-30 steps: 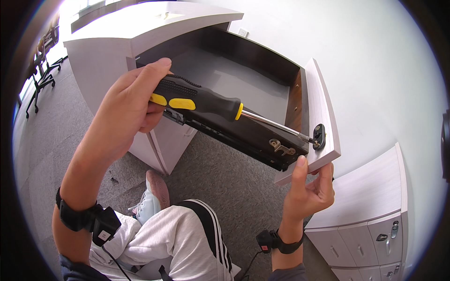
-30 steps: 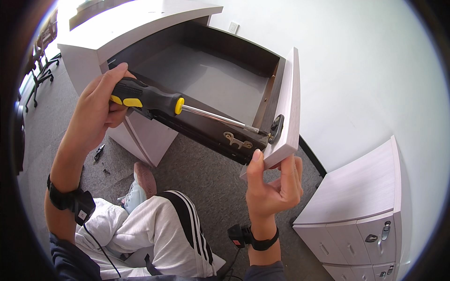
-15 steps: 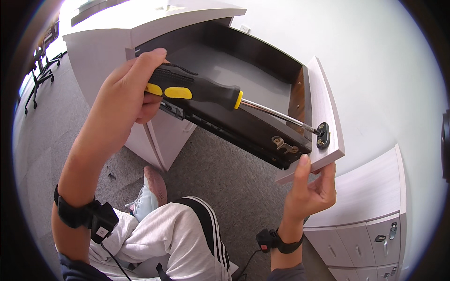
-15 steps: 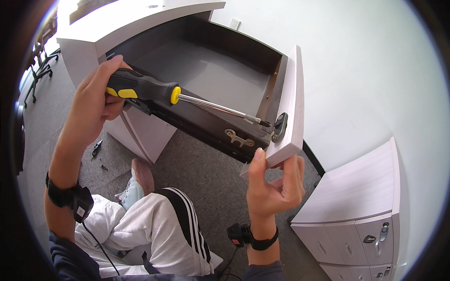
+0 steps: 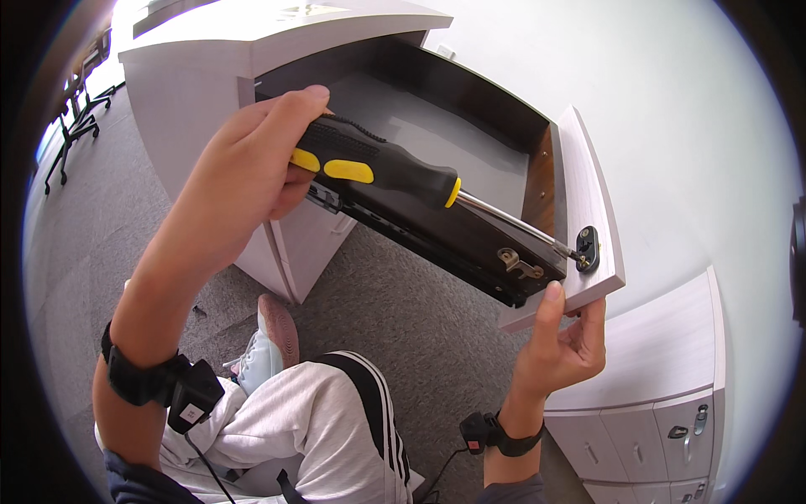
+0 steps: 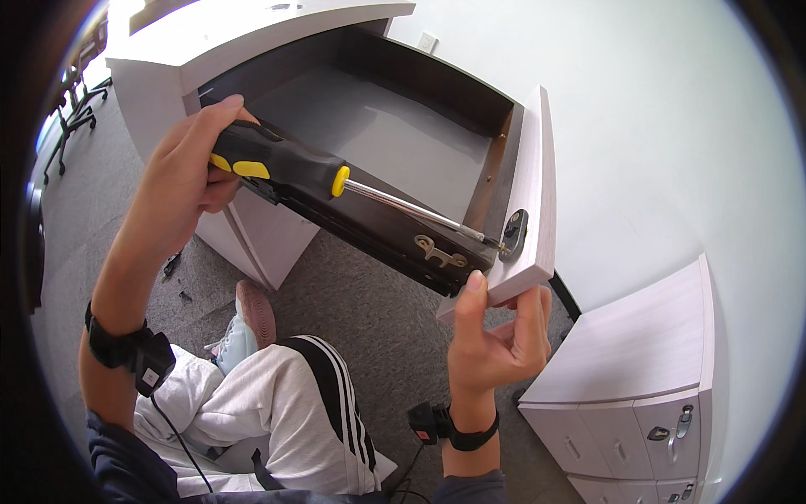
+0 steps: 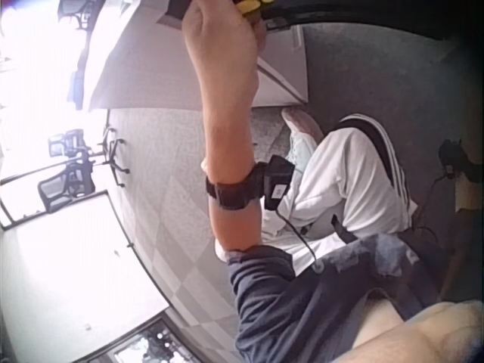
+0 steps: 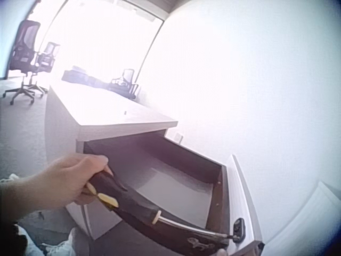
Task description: The recorder cleans and re-attaches a plastic component to a drawer front using a screwdriver.
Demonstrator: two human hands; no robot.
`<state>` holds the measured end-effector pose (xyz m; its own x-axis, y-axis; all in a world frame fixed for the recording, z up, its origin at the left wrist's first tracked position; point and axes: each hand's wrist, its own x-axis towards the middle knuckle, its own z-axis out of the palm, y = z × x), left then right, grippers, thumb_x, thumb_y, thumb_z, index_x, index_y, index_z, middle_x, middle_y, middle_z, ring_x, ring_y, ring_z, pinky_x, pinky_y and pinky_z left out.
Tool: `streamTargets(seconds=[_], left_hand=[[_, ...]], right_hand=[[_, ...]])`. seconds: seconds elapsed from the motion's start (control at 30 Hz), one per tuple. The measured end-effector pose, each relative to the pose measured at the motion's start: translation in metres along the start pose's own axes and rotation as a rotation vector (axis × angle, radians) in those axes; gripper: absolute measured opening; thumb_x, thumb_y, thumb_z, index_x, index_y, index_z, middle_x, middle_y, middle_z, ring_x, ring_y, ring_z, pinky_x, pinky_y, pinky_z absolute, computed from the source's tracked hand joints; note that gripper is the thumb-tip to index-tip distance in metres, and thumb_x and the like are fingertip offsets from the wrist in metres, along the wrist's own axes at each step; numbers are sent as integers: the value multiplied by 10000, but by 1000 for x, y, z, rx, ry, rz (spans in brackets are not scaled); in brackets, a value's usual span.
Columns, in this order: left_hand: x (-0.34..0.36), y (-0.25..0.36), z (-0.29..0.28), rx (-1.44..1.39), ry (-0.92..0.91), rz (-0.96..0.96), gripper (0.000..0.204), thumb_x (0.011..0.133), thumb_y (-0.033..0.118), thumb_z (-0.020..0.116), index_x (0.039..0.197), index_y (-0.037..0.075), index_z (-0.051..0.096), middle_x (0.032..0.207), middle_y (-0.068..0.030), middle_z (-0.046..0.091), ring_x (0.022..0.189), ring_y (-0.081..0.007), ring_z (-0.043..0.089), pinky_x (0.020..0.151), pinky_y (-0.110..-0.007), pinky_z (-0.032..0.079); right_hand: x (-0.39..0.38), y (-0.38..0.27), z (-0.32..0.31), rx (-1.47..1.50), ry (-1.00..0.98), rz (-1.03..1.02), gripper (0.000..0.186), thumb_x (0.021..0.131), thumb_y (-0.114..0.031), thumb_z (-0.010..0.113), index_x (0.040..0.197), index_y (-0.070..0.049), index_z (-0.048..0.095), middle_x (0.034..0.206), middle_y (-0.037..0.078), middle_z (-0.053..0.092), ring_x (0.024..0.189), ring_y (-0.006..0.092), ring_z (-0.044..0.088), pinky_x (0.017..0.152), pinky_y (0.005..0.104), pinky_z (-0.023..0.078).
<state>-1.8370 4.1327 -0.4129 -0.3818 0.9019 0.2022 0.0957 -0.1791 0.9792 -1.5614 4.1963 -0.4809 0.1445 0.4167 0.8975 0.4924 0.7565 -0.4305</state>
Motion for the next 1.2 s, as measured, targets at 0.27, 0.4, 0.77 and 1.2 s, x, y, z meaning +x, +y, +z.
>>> streamTargets(seconds=[0.27, 0.4, 0.77, 1.2], left_hand=[[11, 8, -1, 101, -136, 202, 428, 1005, 465, 443, 1055, 63, 580, 669, 30, 455, 502, -24, 390, 457, -176, 254], [10, 5, -6, 15, -178, 151, 416, 999, 454, 473, 1167, 82, 556, 753, 1, 533, 571, -36, 493, 487, -165, 325], [-1, -8, -2, -34, -105, 234, 480, 999, 501, 418, 1215, 98, 565, 918, -68, 639, 865, -105, 642, 735, -206, 511], [2, 9, 9, -2, 19, 538, 534, 1016, 497, 380, 1251, 52, 557, 937, -6, 557, 721, -60, 506, 636, -212, 440]], right_hand=[[-1, -4, 1, 43, 17, 77, 268, 788, -62, 729, 971, 111, 639, 813, 83, 629, 684, 128, 563, 580, 241, 424], [-2, -4, -1, 50, 13, 94, 268, 802, -64, 715, 989, 111, 636, 846, 82, 635, 717, 133, 587, 615, 236, 449], [-5, -1, -3, 65, 17, 125, 339, 809, -72, 713, 1077, 117, 628, 971, 121, 676, 821, 137, 622, 684, 246, 478], [-5, -3, -3, 52, 24, 141, 342, 818, -73, 708, 1090, 117, 625, 987, 127, 671, 870, 153, 627, 745, 276, 497]])
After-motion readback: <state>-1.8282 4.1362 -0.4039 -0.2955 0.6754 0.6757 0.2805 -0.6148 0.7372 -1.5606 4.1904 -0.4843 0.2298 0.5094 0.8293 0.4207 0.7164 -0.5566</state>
